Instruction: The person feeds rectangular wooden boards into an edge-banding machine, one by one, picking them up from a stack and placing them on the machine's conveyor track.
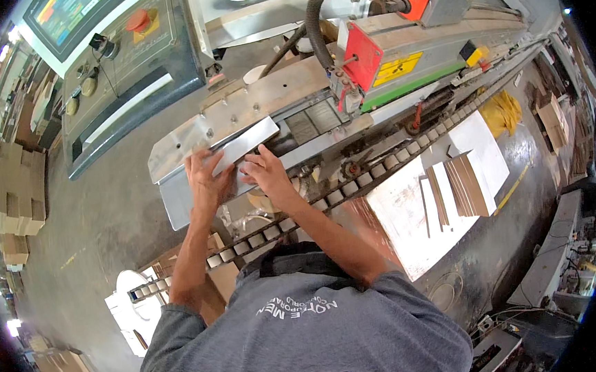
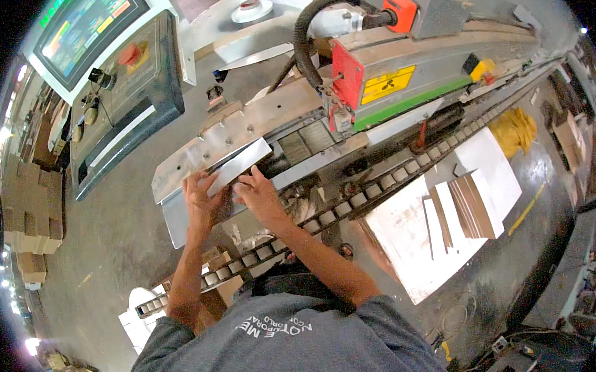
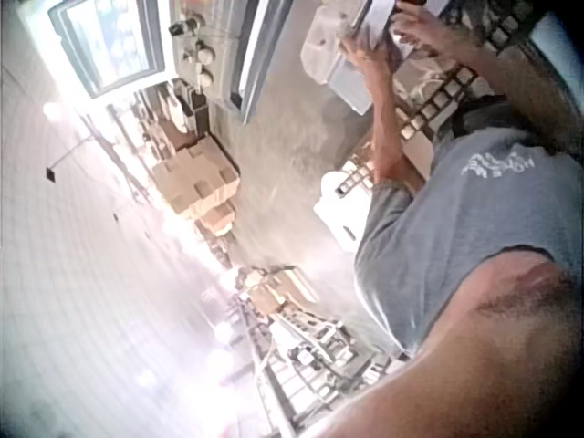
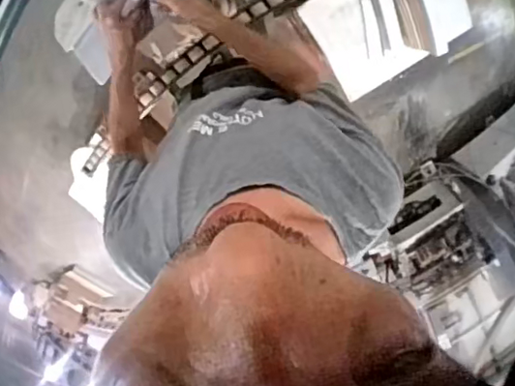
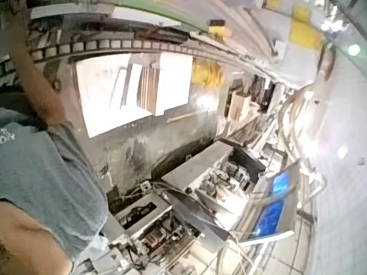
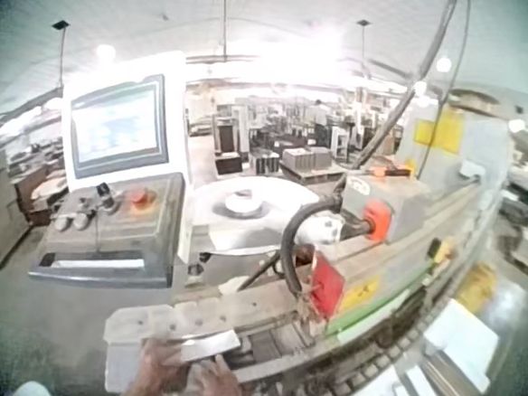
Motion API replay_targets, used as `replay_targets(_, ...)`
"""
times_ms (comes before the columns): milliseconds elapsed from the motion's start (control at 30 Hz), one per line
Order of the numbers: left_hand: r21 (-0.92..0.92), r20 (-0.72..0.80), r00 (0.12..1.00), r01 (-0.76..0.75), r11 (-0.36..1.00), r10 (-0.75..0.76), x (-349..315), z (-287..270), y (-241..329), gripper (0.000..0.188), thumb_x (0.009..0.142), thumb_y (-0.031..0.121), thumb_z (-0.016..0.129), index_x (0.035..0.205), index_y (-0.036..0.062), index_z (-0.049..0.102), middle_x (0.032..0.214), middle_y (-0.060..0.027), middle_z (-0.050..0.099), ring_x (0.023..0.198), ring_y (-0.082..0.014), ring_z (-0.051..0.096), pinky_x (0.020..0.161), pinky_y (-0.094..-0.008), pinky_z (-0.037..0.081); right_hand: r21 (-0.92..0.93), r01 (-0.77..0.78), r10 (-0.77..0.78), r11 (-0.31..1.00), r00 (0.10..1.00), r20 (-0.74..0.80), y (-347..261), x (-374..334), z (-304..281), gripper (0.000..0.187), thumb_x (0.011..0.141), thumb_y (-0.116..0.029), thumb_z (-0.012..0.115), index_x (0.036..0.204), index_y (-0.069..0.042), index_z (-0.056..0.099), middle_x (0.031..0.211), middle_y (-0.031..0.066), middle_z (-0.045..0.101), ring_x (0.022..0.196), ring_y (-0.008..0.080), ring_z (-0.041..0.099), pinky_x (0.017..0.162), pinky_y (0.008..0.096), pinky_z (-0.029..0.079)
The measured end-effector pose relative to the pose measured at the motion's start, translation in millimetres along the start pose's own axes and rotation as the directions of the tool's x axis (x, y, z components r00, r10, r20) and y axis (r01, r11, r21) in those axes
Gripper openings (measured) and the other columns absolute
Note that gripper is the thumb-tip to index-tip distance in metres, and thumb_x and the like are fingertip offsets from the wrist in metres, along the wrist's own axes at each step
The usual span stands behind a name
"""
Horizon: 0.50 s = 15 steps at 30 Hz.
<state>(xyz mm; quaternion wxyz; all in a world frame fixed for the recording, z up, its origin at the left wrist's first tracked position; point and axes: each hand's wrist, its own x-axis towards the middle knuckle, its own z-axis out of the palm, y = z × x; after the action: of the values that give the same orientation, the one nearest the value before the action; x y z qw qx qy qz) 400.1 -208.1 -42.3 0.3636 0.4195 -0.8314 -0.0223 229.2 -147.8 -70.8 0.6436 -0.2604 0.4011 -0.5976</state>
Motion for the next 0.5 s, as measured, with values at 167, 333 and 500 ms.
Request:
replay_targets(167,-0.047,0.004,0.981,0.196,0.979,-0.196,-18,-5,-18,0.037,0.068,0.009,0.084,0.105,0.0072,0.077,0.093,-0.0103,0.063,0.089,-0.0297,0.058,0.084,-0.0411,0.047,-0.059,0.04,-0.04,0.997,0.999,-0.004,16,17,8,0.087,0.098,-0.019,0.063,0.152,0.013,0.004,0.145,0.0317,0.042,0.114,0.0288,0.062,0.088,0.0348,0.058)
replay_targets(333,-0.049,-0.028,0.979,0.199,0.979,-0.2,-17,0,-24,0.035,0.07,0.01,0.084,0.104,0.0061,0.076,0.088,-0.0103,0.063,0.084,-0.0293,0.058,0.08,-0.0406,0.047,-0.086,0.032,-0.032,0.996,0.999,0.008,8,18,8,0.081,0.098,-0.017,0.064,0.149,0.016,0.011,0.144,0.0303,0.043,0.114,0.0275,0.061,0.09,0.0349,0.058)
replay_targets(500,-0.074,-0.041,0.98,0.193,0.978,-0.196,-15,2,-27,0.034,0.071,0.009,0.083,0.104,0.0057,0.076,0.086,-0.0105,0.063,0.083,-0.029,0.058,0.078,-0.0406,0.047,-0.141,0.014,-0.007,0.99,0.999,0.052,12,24,2,0.073,0.097,-0.016,0.064,0.144,0.02,0.02,0.14,0.0312,0.047,0.11,0.0243,0.064,0.087,0.0325,0.059)
